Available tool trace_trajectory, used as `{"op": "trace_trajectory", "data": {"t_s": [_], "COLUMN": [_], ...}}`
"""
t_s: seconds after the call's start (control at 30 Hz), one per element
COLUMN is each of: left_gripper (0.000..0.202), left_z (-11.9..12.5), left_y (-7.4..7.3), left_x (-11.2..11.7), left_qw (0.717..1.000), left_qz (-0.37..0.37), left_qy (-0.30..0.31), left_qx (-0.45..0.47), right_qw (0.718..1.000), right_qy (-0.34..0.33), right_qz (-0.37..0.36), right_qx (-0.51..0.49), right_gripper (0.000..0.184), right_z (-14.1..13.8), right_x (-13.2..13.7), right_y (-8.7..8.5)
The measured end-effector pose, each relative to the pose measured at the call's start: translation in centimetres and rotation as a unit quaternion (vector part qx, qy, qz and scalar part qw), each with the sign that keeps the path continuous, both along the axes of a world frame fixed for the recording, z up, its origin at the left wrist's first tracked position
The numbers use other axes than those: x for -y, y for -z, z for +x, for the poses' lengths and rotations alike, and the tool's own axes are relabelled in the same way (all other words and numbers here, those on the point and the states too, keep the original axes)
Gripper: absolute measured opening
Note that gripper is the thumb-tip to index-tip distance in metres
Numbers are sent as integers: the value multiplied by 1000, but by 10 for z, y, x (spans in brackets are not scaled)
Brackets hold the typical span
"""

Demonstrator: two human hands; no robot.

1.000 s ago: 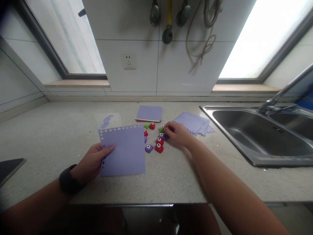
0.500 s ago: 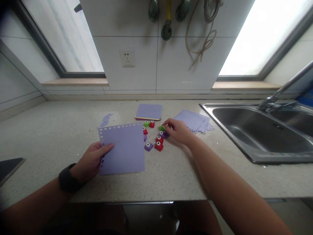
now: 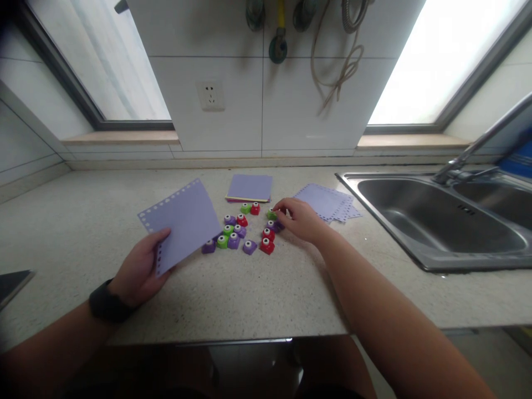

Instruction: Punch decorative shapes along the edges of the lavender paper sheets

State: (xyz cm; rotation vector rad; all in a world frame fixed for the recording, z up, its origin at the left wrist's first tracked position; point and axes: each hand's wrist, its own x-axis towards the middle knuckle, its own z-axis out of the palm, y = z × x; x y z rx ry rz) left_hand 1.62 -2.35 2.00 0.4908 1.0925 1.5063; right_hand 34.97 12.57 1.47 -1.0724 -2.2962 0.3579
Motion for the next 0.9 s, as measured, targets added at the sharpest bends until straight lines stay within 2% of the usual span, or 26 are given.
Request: {"op": "trace_trajectory", "data": {"t_s": [0.1, 0.17, 0.2, 0.27, 0.33, 0.37, 0.4, 0.5, 0.7, 0.8, 0.9], "left_gripper": [14, 16, 18, 21, 22, 23, 23, 23, 26, 29, 30], "left_z": [-2, -1, 0, 1, 0, 0, -1, -1, 2, 2, 2], "left_y": [-4, -5, -5, -5, -4, -3, -2, -1, -2, 0, 3], "left_x": [-4, -5, -5, -5, -4, -4, -4, -4, -3, -3, -3], "left_qw": [998, 998, 998, 999, 999, 999, 999, 999, 999, 1000, 1000], "left_qz": [-18, -20, -20, -19, -15, -14, -12, -12, 5, 7, 11], "left_qy": [-48, -43, -41, -41, -41, -39, -36, -29, -15, -15, -12], "left_qx": [29, 30, 31, 30, 27, 27, 29, 37, 36, 21, -8], "right_qw": [1000, 998, 996, 991, 985, 982, 979, 976, 986, 991, 989], "right_qy": [-18, -59, -84, -113, -111, -105, -101, -89, -47, -38, -83], "right_qz": [13, 15, 16, 6, -14, -21, -26, -29, -3, 7, 16], "right_qx": [-15, -5, 12, 67, 130, 156, 175, 195, 162, 131, 119], "right_gripper": [15, 19, 26, 57, 91, 97, 97, 81, 64, 51, 42], "right_z": [0, -1, -1, -3, -6, -8, -10, -18, -37, -41, -39], "right_x": [3, 8, 11, 17, 23, 26, 27, 29, 24, 24, 31], "right_y": [-4, -8, -10, -12, -11, -9, -6, 3, 18, 17, 7]}}
